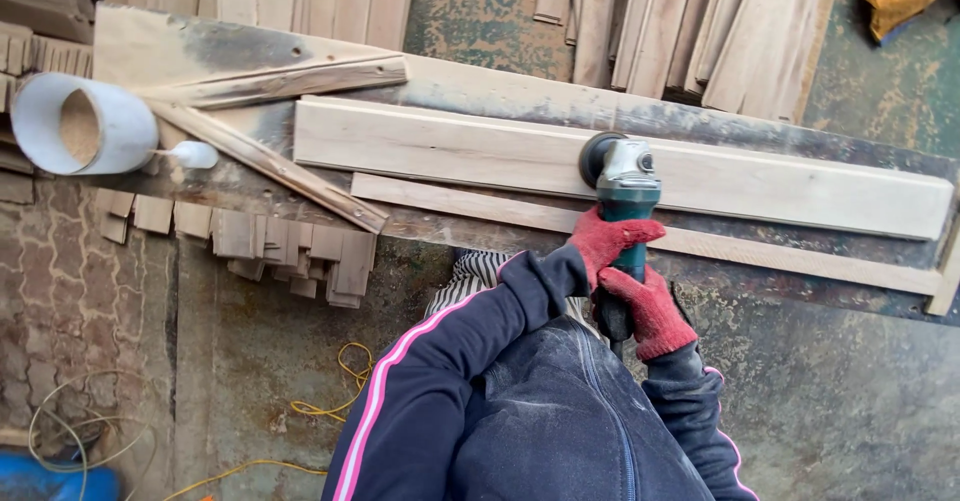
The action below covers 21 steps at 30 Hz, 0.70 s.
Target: Sanding a wooden plank using a handheld power sander (angle grinder with sanding disc).
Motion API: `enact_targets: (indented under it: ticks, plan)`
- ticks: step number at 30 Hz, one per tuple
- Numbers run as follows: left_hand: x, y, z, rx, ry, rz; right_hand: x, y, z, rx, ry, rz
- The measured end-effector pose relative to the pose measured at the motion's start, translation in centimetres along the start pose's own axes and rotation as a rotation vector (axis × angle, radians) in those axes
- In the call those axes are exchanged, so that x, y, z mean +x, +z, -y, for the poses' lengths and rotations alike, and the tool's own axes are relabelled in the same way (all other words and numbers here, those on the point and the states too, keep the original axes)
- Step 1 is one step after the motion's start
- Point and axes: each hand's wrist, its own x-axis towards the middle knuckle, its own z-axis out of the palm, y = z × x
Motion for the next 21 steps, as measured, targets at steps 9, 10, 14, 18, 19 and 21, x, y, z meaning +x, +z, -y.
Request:
enact_targets:
  ticks: [9, 10, 14, 18, 19, 21]
  plan:
    - [-10.5, -10.2, -8.8, -0.222, 0.071, -0.014, 2.6, 9.2, -1.4, -0.023, 0.001, 0.316]
    - [-10.8, -11.4, -9.0, -0.257, 0.115, -0.016, 1.8, 10.4, -0.4, -0.103, -0.006, 0.331]
    - [-8.9, -14.0, -7.6, -0.408, 0.086, -0.192, 0.5, 12.4, 1.1, -0.184, -0.004, 0.391]
    - [-8.4, -12.2, -6.4, -0.380, 0.067, -0.200, 0.2, 10.2, 1.3, -0.269, 0.021, 0.380]
    - [-7.8, -11.2, -5.8, -0.325, 0.066, -0.235, 0.2, 9.5, 1.4, -0.216, 0.036, 0.349]
    - [-5.6, -9.4, -4.0, -0.265, 0.066, -0.269, 0.5, 7.3, 1.2, -0.159, 0.049, 0.319]
